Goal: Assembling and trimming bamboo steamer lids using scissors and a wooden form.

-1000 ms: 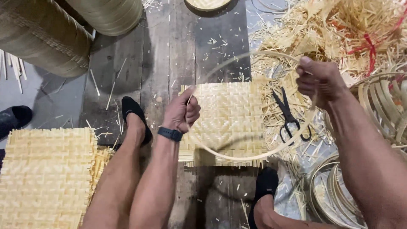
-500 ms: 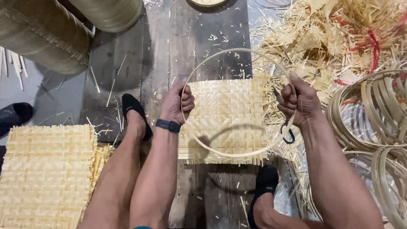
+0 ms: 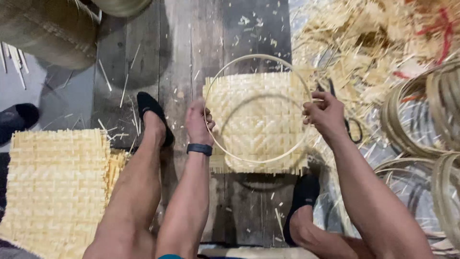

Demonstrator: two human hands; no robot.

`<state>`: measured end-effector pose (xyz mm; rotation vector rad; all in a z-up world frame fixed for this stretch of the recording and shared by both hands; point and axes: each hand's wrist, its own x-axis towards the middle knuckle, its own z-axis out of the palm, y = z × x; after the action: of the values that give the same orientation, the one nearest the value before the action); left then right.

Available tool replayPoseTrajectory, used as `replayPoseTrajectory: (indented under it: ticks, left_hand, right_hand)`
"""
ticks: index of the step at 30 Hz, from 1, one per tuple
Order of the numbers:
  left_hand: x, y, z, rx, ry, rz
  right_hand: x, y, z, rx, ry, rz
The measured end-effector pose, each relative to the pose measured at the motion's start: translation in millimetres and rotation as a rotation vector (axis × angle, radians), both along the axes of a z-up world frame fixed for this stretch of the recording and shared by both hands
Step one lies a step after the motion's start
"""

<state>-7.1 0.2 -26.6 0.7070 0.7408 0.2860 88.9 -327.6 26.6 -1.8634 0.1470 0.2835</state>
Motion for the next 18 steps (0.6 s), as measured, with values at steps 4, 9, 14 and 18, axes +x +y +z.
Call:
replayPoseTrajectory:
  ticks: [4,9,14,18]
  left_hand:
    - [-21,18,-126,0.718,0.225,0.014]
    - [-29,29,-107,1.057,0.422,-0.289]
    - [-29,29,-102,0.949,0.440,-0.390]
    - [-31,28,-117,0.989,0.431,-0.375]
  right_hand:
    - [-6,-4,-65,-0.587,-0.196,0.174]
    - [-17,-4,-86,-0.623,-0.362,0.151]
    - [-27,-3,-81,-0.600,-0.376,0.038]
    - [-23,-6,-89,-0.537,-0.257,-0.040]
